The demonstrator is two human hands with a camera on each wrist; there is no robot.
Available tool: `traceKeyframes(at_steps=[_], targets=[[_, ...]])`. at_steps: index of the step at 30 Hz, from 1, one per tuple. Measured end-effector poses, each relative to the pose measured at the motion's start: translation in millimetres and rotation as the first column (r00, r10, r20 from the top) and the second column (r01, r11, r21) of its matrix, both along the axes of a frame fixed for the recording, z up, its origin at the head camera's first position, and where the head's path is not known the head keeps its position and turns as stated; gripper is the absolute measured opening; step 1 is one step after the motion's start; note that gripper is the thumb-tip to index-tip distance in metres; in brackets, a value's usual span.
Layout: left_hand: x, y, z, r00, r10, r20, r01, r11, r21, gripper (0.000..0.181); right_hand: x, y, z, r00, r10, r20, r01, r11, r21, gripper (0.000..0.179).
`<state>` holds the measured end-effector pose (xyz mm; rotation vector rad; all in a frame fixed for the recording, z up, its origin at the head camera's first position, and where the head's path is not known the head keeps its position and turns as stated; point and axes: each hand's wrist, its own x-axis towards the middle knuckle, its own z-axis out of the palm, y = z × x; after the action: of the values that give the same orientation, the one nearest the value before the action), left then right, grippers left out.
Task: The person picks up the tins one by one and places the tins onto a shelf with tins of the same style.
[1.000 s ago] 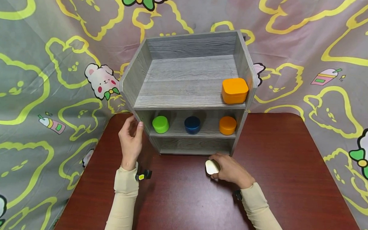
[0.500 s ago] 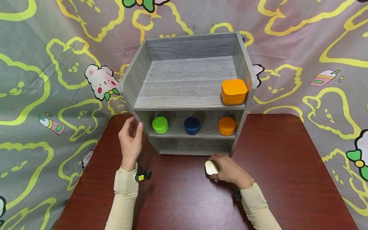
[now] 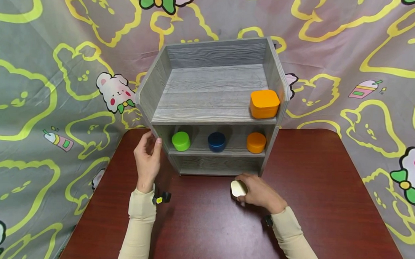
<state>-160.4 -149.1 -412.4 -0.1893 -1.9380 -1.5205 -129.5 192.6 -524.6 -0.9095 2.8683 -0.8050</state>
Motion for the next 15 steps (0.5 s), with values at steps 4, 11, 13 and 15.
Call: traceKeyframes(at_steps=[4,11,13,15], targets=[[-3.1,-2.5,-5.8,1.0,-0.003,0.003,0.003,1.0,0.003,0.027,1.0,-0.3,1.6,1.0,0.0,-0.012,0.0,1.0,0.001,0.052],[5.1,2.2,7.5,1.0,-0.015,0.005,0.015,1.0,0.016,0.027,2.0,-0.9,6.0,1.0,0.005,-0.006,-0.005,1.0,-0.005,0.052],[4.9,2.0,7.4,1.0,-0.015,0.006,0.015,1.0,0.018,0.027,2.5,-1.1,7.6,1.0,0.008,-0.005,-0.008,1.0,-0.006,0.052],[3.5,1.4,5.0,1.0,-0.014,0.005,0.014,1.0,0.018,0.027,3.6,-1.5,9.0,1.0,0.006,-0.005,-0.006,1.0,-0.007,0.053]])
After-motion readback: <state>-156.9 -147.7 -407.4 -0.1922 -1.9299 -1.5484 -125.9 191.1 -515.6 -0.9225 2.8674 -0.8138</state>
